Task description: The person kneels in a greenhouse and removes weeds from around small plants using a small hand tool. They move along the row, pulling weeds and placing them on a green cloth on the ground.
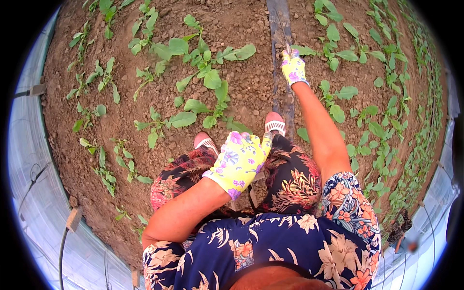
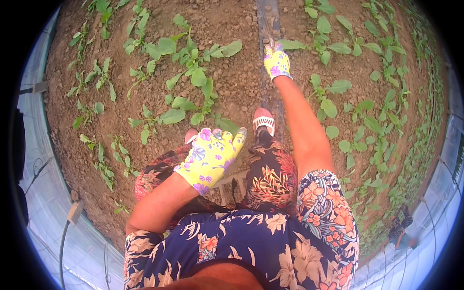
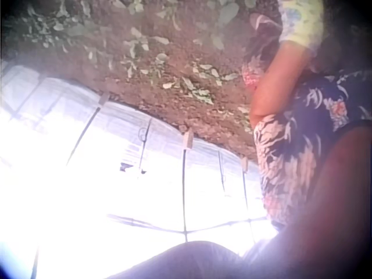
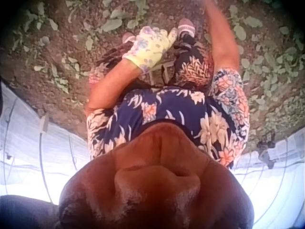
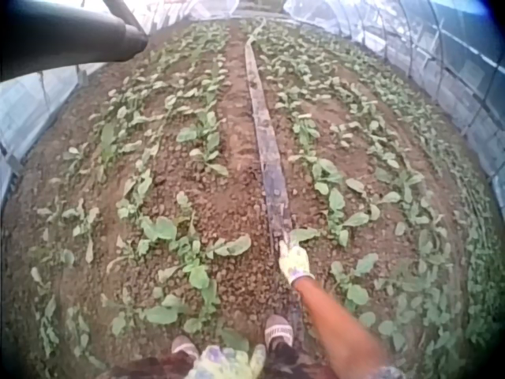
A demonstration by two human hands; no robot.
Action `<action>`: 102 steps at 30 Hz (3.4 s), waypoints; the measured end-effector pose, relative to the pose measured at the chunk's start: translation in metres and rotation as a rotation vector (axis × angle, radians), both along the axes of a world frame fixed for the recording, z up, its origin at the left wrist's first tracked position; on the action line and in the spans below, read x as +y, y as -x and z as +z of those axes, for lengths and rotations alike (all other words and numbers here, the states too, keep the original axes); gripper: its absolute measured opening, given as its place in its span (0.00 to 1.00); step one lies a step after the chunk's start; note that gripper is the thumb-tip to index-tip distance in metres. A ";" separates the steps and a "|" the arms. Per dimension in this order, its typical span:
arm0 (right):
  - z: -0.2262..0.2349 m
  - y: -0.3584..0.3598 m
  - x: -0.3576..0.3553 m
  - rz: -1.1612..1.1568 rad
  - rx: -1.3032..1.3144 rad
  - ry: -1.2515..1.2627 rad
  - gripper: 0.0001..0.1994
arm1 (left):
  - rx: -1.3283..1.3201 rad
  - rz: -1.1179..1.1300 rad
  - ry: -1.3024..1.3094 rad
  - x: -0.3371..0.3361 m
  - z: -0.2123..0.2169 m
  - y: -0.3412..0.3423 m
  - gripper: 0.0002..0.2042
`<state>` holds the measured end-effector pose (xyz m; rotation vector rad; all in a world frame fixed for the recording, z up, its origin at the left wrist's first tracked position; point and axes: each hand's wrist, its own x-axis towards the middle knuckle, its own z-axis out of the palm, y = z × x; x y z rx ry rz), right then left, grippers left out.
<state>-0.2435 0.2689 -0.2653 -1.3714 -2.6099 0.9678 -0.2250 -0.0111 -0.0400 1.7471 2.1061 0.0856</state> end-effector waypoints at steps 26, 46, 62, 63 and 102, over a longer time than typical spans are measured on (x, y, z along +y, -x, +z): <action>0.007 0.037 -0.042 0.292 -0.129 0.059 0.26 | -0.049 -0.016 -0.045 -0.013 -0.003 0.004 0.18; -0.003 0.078 -0.096 0.407 -0.134 0.066 0.21 | -0.002 0.038 -0.096 -0.045 -0.008 0.025 0.22; 0.021 0.013 -0.124 0.373 -0.148 0.219 0.24 | 0.000 0.048 -0.126 -0.051 -0.002 0.016 0.21; 0.026 0.009 -0.128 0.359 -0.143 0.221 0.24 | -0.021 0.054 -0.124 -0.050 -0.001 0.016 0.21; 0.417 -0.175 -0.293 -0.044 0.661 1.110 0.12 | -0.024 0.210 -0.182 -0.169 0.138 -0.104 0.08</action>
